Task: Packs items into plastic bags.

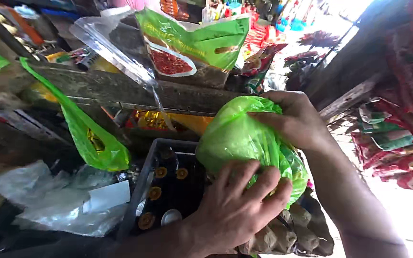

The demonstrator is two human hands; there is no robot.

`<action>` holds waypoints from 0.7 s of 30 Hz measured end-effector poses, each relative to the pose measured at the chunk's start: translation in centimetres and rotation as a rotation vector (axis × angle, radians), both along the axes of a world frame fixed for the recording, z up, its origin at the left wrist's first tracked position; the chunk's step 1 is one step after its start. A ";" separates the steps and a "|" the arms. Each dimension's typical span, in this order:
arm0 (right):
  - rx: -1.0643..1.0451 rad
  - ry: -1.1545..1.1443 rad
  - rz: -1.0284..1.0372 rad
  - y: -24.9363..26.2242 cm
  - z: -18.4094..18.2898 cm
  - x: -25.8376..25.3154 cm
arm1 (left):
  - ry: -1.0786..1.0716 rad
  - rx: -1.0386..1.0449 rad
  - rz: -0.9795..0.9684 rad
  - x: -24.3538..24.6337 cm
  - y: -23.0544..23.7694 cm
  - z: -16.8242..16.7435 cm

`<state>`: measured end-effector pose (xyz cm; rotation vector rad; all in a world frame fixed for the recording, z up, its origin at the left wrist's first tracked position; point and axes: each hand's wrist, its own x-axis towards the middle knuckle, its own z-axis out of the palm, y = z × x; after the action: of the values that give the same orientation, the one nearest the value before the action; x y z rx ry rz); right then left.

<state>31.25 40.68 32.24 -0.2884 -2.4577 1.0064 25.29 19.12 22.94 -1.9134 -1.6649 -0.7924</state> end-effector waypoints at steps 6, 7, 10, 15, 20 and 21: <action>0.000 0.024 0.070 -0.7 0.1 1.6 | 0.056 0.077 -0.053 -1.2 0.7 1.1; 0.014 0.012 0.048 -1.1 0.1 2.3 | 0.020 0.111 -0.067 -1.8 0.7 1.4; 0.053 0.040 -0.013 -2.2 0.2 4.3 | -0.137 0.190 -0.098 -3.8 1.0 2.4; 0.199 0.229 0.173 -1.8 1.0 5.8 | -0.401 0.299 -0.114 -6.5 2.3 3.8; 0.390 0.192 0.142 -1.8 0.4 6.1 | -0.491 0.372 -0.113 -7.1 3.3 3.9; 0.418 0.211 0.106 -1.6 0.0 5.7 | -0.493 0.378 -0.117 -7.1 3.4 3.8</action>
<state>36.91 39.07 32.23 0.0825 -2.4308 0.5090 18.23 22.57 26.76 -1.6399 -1.5216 -1.6028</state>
